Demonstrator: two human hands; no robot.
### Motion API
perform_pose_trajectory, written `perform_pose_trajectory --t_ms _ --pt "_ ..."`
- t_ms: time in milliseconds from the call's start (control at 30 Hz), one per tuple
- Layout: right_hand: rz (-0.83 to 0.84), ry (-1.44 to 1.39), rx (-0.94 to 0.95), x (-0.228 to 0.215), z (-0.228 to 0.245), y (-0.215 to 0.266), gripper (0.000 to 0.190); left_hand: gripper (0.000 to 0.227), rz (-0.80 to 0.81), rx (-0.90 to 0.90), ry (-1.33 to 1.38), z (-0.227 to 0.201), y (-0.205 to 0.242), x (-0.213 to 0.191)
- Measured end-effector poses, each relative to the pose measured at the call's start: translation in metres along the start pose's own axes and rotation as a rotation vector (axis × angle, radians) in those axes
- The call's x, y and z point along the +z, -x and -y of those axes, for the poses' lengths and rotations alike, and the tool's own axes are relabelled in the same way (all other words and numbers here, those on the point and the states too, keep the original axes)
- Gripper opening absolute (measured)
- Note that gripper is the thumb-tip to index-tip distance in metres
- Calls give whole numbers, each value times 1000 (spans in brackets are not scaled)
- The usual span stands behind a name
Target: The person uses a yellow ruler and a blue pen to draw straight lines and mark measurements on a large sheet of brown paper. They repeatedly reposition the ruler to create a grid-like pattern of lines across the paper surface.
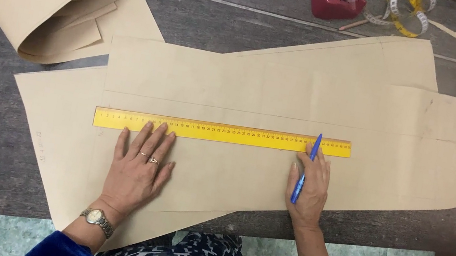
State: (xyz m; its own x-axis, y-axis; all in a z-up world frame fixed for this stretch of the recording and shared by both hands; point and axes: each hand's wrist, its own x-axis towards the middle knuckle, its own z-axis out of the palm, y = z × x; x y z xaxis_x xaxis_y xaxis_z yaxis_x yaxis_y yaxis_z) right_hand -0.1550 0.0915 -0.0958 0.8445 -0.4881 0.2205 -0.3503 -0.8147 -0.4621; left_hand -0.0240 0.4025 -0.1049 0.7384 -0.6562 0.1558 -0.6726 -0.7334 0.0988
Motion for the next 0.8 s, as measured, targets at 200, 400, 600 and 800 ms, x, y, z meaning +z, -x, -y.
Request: perform_pose_trajectory --t_ms 200,400,600,800 --pt "-2 5 -11 -2 4 -1 22 57 -16 -5 -11 -1 -1 -1" --pt "-7 -18 -38 -4 7 -2 21 58 -15 -6 1 -1 -3 -6" --pt "-36 23 -73 1 -4 -1 19 54 -49 22 50 1 -2 -6" --pt "-170 106 -10 3 -14 7 10 38 -155 181 124 5 7 3"
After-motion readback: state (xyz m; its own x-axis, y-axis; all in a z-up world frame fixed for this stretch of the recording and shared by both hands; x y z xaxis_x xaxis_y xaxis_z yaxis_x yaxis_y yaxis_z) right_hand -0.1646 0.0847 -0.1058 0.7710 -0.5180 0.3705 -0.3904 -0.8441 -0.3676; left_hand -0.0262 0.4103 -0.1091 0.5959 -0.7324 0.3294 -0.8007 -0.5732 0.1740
